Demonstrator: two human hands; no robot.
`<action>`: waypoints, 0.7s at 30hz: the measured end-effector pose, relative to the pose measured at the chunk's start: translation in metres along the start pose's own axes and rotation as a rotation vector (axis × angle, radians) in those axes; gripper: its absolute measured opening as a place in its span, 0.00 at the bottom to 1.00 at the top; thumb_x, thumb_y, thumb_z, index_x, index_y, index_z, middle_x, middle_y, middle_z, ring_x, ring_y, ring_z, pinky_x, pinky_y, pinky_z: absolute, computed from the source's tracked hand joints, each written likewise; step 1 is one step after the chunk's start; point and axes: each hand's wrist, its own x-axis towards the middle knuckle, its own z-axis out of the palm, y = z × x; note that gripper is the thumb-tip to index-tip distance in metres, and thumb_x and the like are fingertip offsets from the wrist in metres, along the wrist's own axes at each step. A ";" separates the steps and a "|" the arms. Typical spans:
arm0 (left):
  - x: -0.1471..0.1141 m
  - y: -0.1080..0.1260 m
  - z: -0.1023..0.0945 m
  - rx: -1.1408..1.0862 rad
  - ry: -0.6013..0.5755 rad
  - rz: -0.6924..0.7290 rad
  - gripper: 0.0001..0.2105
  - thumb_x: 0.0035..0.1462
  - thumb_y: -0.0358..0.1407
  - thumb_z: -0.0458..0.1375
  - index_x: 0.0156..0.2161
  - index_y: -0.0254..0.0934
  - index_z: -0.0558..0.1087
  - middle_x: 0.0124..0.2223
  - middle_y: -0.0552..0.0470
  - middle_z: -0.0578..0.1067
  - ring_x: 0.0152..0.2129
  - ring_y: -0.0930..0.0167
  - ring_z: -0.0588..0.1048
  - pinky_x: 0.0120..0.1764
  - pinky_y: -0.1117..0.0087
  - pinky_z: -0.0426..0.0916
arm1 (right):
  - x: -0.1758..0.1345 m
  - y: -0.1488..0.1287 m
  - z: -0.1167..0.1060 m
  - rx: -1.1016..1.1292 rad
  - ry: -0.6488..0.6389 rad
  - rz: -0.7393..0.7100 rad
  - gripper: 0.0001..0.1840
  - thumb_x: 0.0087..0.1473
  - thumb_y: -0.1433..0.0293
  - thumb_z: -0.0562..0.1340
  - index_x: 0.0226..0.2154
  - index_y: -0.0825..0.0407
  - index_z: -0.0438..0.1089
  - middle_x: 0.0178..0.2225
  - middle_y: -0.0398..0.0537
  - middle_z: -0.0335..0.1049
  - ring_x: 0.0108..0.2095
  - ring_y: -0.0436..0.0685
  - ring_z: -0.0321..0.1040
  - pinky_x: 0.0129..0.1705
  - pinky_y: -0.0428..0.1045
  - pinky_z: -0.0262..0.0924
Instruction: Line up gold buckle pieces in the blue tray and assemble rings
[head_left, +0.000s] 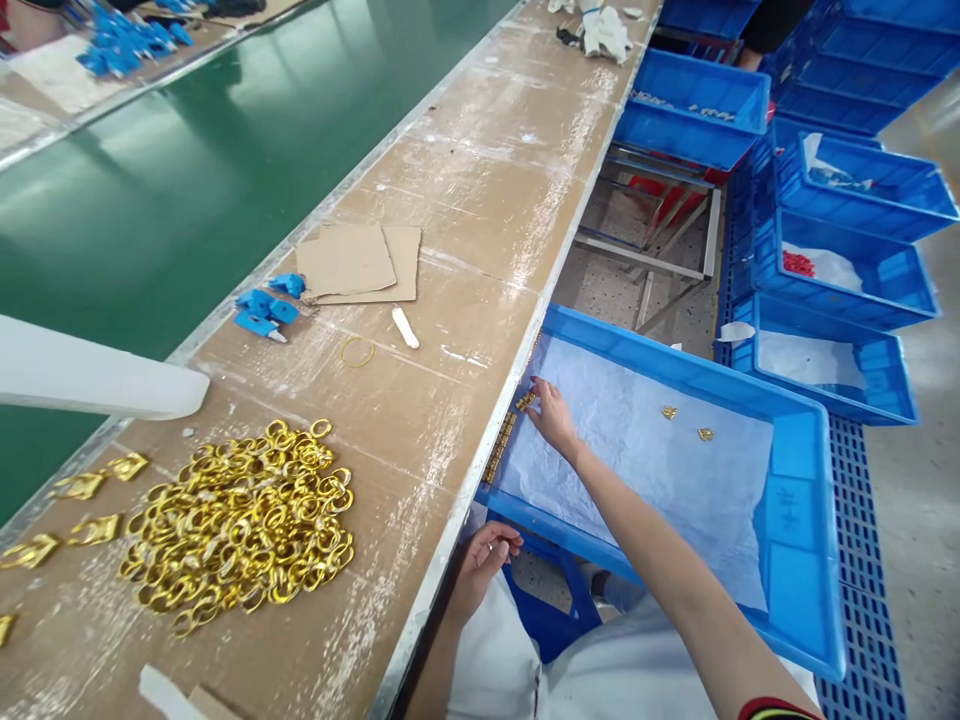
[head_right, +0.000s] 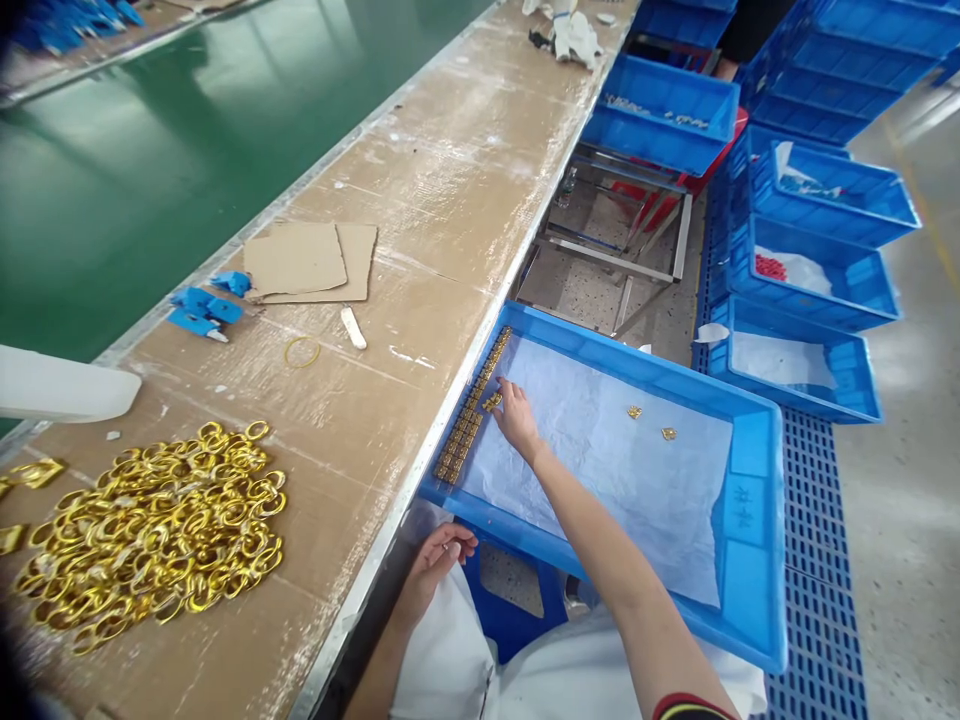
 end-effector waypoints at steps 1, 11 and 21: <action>0.000 0.000 0.000 0.001 0.002 0.001 0.23 0.57 0.56 0.66 0.43 0.35 0.80 0.41 0.43 0.81 0.38 0.63 0.77 0.42 0.66 0.68 | 0.000 -0.001 0.001 0.003 -0.005 -0.005 0.34 0.49 0.81 0.61 0.59 0.48 0.62 0.48 0.54 0.73 0.50 0.67 0.70 0.57 0.65 0.67; 0.000 0.000 -0.001 0.003 0.005 -0.013 0.24 0.55 0.56 0.67 0.42 0.36 0.81 0.41 0.43 0.81 0.37 0.64 0.76 0.41 0.66 0.68 | 0.001 -0.004 0.011 0.053 -0.035 -0.008 0.33 0.49 0.82 0.58 0.58 0.50 0.64 0.49 0.55 0.71 0.48 0.63 0.72 0.50 0.59 0.74; -0.001 0.002 0.001 0.000 0.008 -0.007 0.23 0.56 0.55 0.67 0.42 0.36 0.81 0.41 0.44 0.81 0.38 0.64 0.76 0.41 0.65 0.67 | 0.002 -0.003 0.015 0.073 -0.028 -0.021 0.30 0.49 0.82 0.57 0.55 0.49 0.65 0.48 0.54 0.69 0.47 0.62 0.72 0.49 0.58 0.75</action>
